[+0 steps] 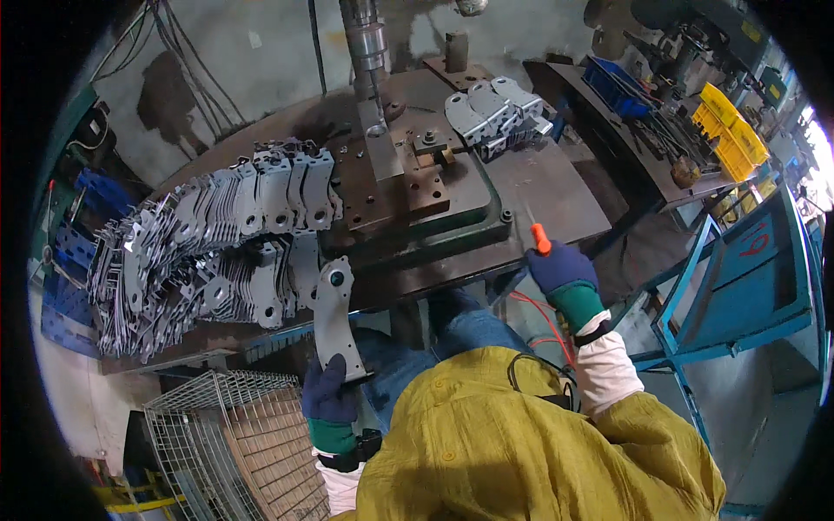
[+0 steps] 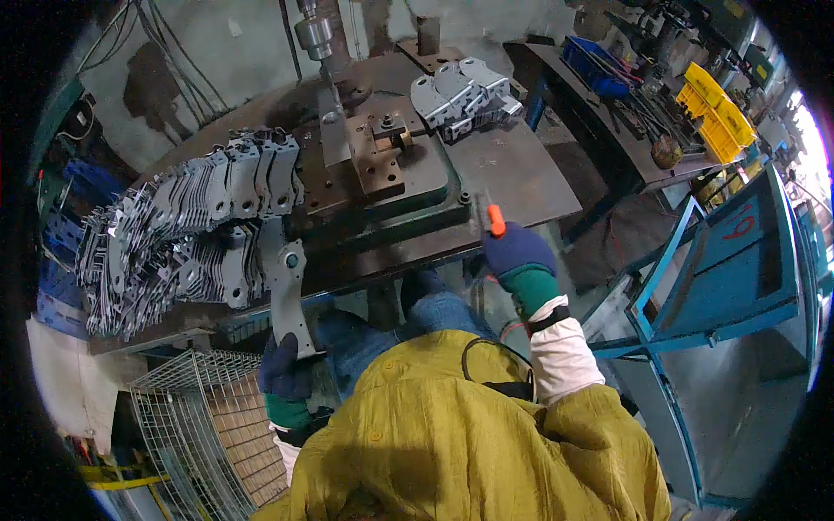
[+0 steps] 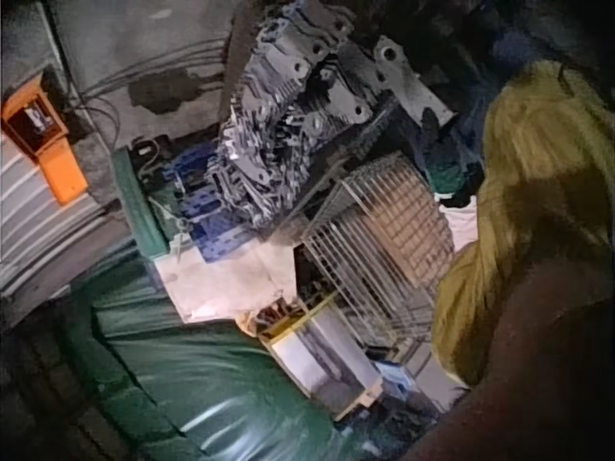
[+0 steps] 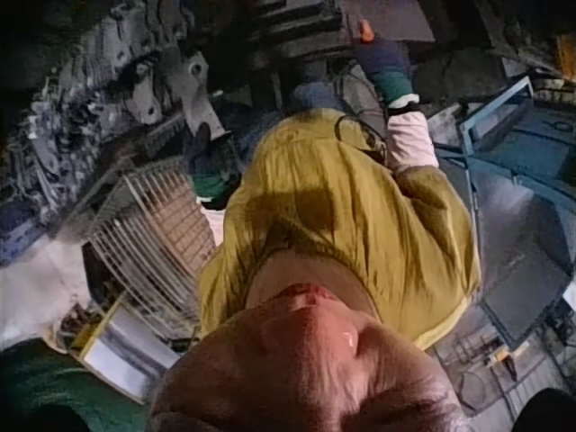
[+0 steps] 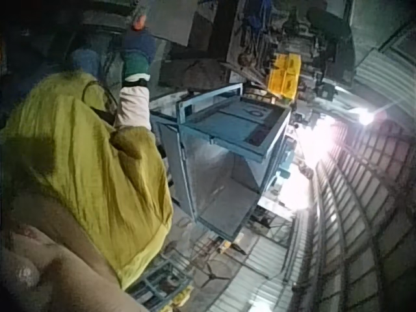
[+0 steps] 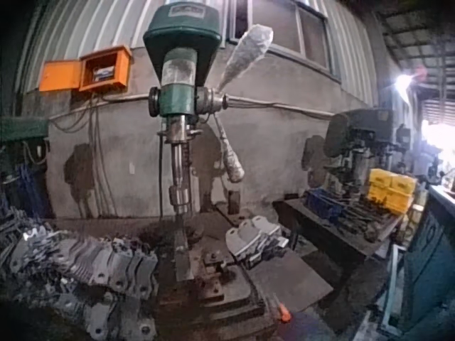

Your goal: The person is using a drill press to create holes in metal components.

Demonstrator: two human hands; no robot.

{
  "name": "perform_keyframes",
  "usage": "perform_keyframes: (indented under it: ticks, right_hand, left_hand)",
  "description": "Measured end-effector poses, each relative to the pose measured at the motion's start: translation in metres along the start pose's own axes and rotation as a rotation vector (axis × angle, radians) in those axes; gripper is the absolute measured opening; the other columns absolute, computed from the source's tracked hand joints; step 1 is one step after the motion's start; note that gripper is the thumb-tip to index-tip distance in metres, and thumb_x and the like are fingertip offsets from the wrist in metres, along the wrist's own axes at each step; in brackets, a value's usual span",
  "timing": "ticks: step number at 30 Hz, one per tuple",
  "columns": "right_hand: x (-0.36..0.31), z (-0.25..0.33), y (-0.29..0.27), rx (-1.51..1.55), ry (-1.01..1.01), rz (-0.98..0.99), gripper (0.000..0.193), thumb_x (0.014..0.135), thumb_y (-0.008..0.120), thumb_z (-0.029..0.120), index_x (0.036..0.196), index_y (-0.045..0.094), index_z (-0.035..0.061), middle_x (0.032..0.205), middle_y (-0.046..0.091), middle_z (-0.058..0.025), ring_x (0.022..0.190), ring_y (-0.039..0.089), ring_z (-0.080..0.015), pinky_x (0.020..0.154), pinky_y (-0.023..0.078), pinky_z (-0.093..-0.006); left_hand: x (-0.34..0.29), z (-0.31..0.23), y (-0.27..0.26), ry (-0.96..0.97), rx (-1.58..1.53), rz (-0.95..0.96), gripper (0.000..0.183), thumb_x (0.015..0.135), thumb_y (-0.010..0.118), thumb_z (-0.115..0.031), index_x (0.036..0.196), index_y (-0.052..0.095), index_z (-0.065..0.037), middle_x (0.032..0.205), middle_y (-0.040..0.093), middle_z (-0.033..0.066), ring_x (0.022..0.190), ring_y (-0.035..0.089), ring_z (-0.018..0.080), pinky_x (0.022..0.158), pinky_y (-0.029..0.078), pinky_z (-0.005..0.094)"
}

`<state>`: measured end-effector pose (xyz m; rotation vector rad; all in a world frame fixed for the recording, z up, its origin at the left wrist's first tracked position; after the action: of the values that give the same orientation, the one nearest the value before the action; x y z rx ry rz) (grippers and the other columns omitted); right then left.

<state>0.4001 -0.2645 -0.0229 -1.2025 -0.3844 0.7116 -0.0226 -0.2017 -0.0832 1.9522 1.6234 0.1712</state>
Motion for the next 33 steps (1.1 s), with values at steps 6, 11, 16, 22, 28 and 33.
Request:
perform_keyframes:
  ticks: [6, 11, 16, 22, 28, 33]
  right_hand:
    - [0.019, -0.015, 0.005, -0.092, -0.046, 0.027, 0.047, 0.089, 0.057, 0.050, 0.102, 0.071, 0.0070, 0.095, 0.071, -0.0213, 0.090, 0.067, -0.0420, 0.079, 0.052, -0.0497]
    - [0.020, 0.002, -0.020, 0.046, -0.141, 0.000, 0.048, 0.089, 0.058, 0.052, 0.104, 0.070, 0.0084, 0.094, 0.071, -0.0201, 0.089, 0.067, -0.0420, 0.078, 0.052, -0.0503]
    - [-0.013, 0.064, -0.012, 0.131, -0.347, 0.087, 0.047, 0.087, 0.061, 0.053, 0.109, 0.070, 0.0118, 0.092, 0.071, -0.0194, 0.086, 0.068, -0.0411, 0.076, 0.052, -0.0506]
    - [0.027, 0.091, 0.009, 0.092, -0.304, 0.169, 0.039, 0.087, 0.060, 0.043, 0.109, 0.069, 0.0124, 0.097, 0.072, -0.0171, 0.093, 0.069, -0.0397, 0.082, 0.054, -0.0500]
    - [0.047, 0.119, 0.003, 0.022, -0.345, 0.128, 0.034, 0.083, 0.059, 0.037, 0.102, 0.072, 0.0111, 0.102, 0.072, -0.0167, 0.095, 0.069, -0.0381, 0.084, 0.054, -0.0492]
    - [0.063, 0.133, -0.004, -0.009, -0.304, 0.130, 0.037, 0.084, 0.057, 0.036, 0.105, 0.074, 0.0103, 0.106, 0.073, -0.0162, 0.099, 0.069, -0.0382, 0.086, 0.054, -0.0485]
  left_hand:
    - [0.001, -0.007, 0.013, 0.066, 0.065, 0.021, 0.047, 0.095, 0.066, -0.021, 0.136, 0.054, -0.001, 0.121, 0.066, 0.0109, 0.104, 0.065, 0.0254, 0.089, 0.055, 0.0423]
    - [0.005, -0.002, -0.012, 0.340, 0.478, 0.070, 0.046, 0.095, 0.062, -0.015, 0.137, 0.053, 0.001, 0.125, 0.064, 0.0118, 0.108, 0.065, 0.0246, 0.092, 0.055, 0.0379]
    - [-0.002, -0.011, 0.017, 0.067, 0.236, 0.007, 0.047, 0.095, 0.062, -0.015, 0.138, 0.053, 0.001, 0.125, 0.064, 0.0102, 0.108, 0.065, 0.0218, 0.090, 0.056, 0.0353]
    - [-0.006, -0.016, 0.030, 0.052, 0.167, -0.032, 0.045, 0.095, 0.064, -0.021, 0.134, 0.056, -0.001, 0.120, 0.066, 0.0093, 0.106, 0.065, 0.0226, 0.088, 0.056, 0.0398]
    - [-0.006, -0.023, 0.015, 0.550, 0.743, 0.143, 0.043, 0.097, 0.060, -0.019, 0.136, 0.055, 0.001, 0.120, 0.066, 0.0102, 0.108, 0.065, 0.0206, 0.088, 0.055, 0.0354]
    - [-0.016, -0.033, 0.026, 0.787, 1.027, 0.209, 0.044, 0.097, 0.060, -0.021, 0.137, 0.055, -0.002, 0.120, 0.066, 0.0113, 0.109, 0.065, 0.0210, 0.088, 0.056, 0.0370]
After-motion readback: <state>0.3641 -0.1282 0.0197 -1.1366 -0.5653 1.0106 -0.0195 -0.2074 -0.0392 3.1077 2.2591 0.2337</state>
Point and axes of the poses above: each hand's wrist, its own x-axis towards the middle knuckle, its own y-axis out of the palm, z = x × y, the point moved 6 cm from there along x, towards the middle knuckle
